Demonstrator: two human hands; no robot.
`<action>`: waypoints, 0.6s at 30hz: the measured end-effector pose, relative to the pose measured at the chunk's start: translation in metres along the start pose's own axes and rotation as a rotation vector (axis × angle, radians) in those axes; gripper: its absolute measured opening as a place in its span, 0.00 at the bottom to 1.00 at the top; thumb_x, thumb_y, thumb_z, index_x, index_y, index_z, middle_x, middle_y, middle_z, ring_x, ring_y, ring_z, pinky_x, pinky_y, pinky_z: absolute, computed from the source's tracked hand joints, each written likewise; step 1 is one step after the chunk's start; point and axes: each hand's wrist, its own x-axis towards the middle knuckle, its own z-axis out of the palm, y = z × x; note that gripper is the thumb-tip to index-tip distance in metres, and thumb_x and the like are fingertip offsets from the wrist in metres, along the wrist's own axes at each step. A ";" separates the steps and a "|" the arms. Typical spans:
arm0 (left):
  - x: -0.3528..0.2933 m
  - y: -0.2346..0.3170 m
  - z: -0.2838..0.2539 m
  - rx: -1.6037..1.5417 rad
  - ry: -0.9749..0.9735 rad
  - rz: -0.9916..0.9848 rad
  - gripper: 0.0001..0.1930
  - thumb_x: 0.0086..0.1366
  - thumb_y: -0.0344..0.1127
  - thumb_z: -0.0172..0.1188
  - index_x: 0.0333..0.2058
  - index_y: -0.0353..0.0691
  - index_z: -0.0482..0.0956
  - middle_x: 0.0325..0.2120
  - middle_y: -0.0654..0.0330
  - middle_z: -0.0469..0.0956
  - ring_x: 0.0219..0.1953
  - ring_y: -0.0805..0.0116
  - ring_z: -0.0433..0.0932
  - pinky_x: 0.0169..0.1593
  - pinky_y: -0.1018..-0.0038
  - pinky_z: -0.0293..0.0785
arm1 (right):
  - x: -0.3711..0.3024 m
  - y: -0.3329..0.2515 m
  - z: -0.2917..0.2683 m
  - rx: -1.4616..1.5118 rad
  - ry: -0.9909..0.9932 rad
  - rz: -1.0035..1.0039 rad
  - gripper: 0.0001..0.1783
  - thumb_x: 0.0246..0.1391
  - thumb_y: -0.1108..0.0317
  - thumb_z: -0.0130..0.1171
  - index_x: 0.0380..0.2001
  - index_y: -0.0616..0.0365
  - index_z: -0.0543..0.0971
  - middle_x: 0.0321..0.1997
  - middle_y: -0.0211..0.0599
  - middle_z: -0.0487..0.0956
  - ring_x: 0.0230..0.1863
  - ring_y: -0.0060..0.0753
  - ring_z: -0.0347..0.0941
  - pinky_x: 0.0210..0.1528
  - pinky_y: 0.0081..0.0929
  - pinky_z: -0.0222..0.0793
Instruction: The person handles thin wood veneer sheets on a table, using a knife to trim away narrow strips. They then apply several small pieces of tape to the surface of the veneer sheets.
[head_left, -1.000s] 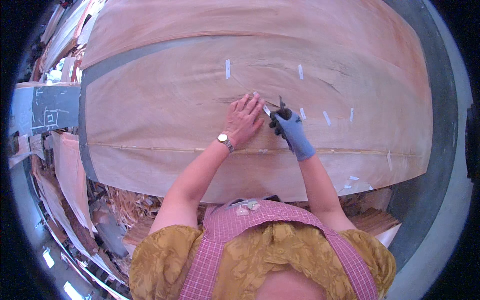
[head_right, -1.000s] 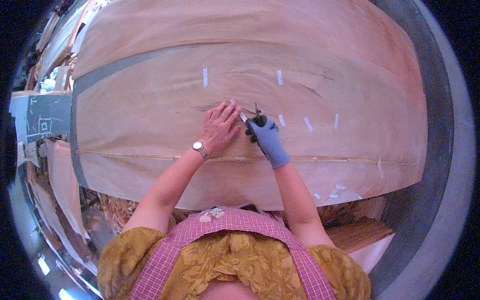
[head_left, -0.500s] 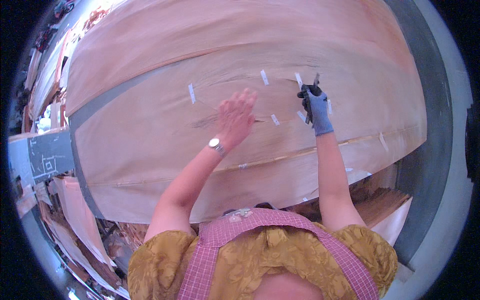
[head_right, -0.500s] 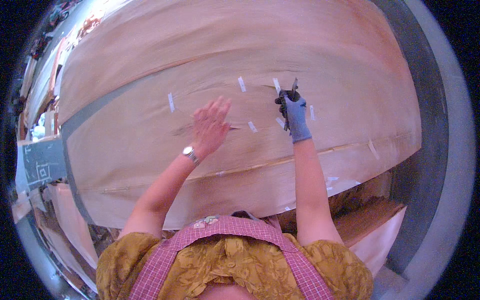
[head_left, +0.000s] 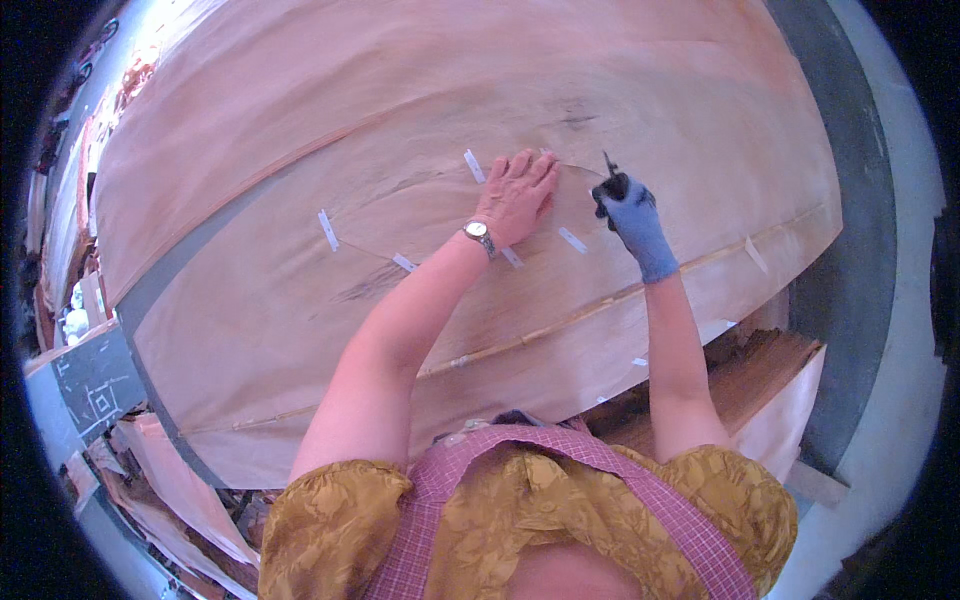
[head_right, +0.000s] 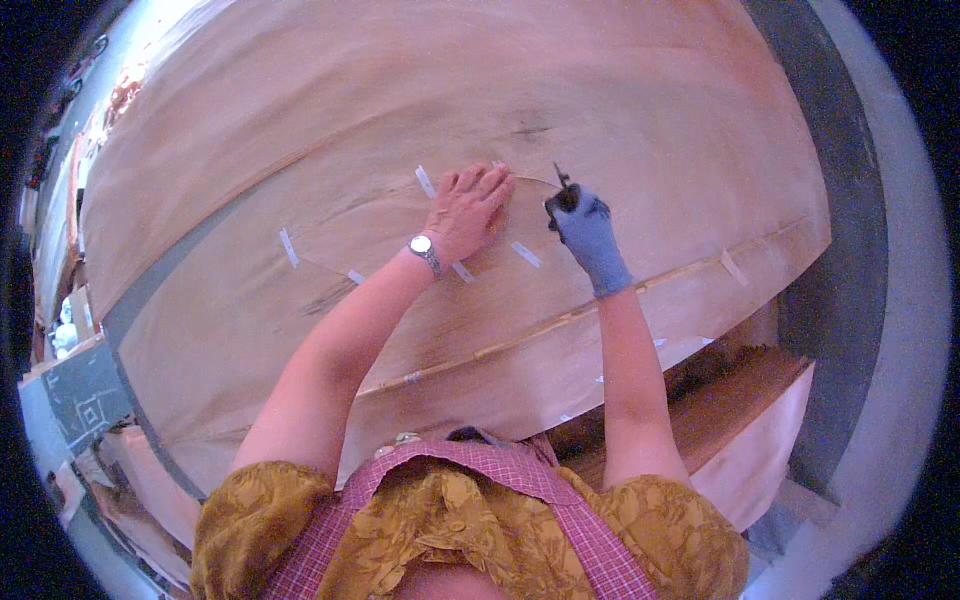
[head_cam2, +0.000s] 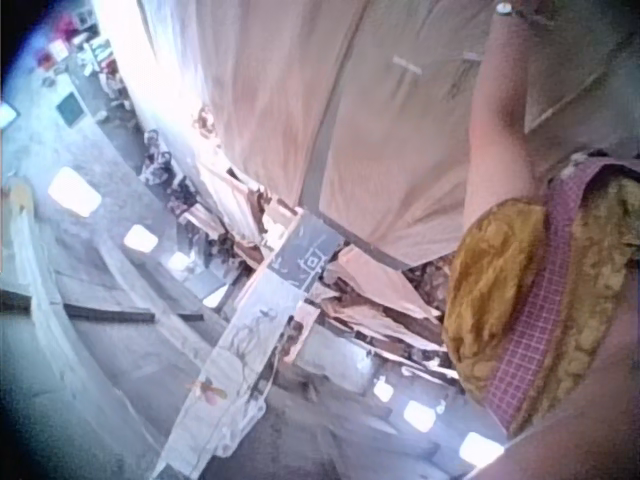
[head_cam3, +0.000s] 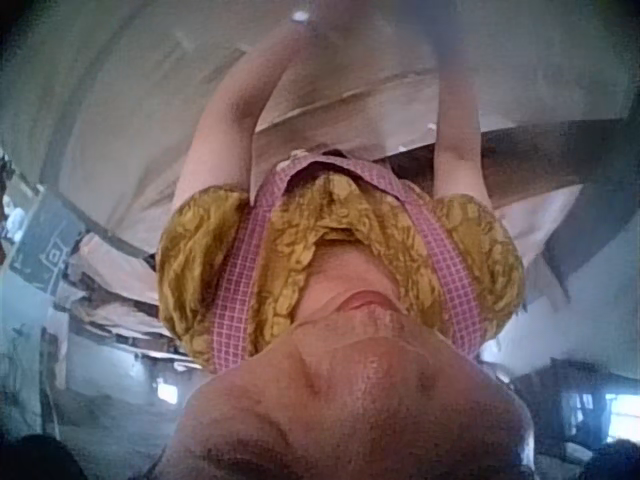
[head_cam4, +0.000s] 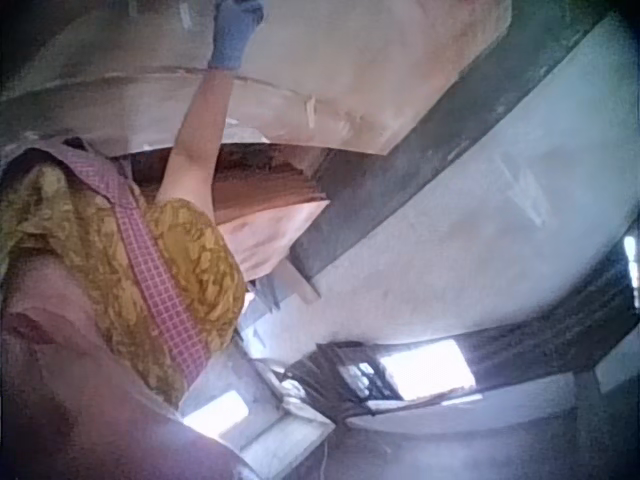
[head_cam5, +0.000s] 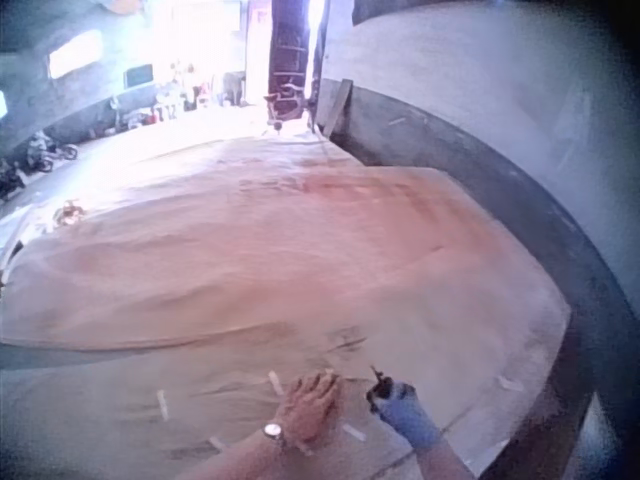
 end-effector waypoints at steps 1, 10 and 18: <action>0.003 0.001 0.000 -0.016 0.004 -0.010 0.25 0.58 0.39 0.59 0.55 0.44 0.73 0.58 0.61 0.69 0.59 0.61 0.64 0.56 0.62 0.61 | -0.013 0.001 -0.008 0.034 -0.020 0.059 0.22 0.53 0.51 0.64 0.36 0.60 0.73 0.26 0.49 0.80 0.28 0.55 0.78 0.31 0.47 0.73; 0.005 -0.076 -0.037 0.096 0.090 -0.386 0.24 0.62 0.33 0.54 0.58 0.46 0.70 0.58 0.53 0.71 0.61 0.56 0.67 0.64 0.53 0.58 | -0.054 0.015 -0.016 -0.474 0.291 0.082 0.22 0.52 0.56 0.67 0.40 0.60 0.72 0.36 0.47 0.82 0.36 0.48 0.81 0.39 0.37 0.74; -0.016 -0.139 -0.049 0.504 0.036 -0.572 0.19 0.60 0.31 0.54 0.51 0.42 0.76 0.44 0.59 0.77 0.53 0.61 0.72 0.61 0.54 0.59 | -0.003 -0.057 0.029 -0.226 0.167 -0.445 0.18 0.57 0.71 0.58 0.51 0.57 0.76 0.48 0.44 0.80 0.49 0.41 0.79 0.47 0.34 0.75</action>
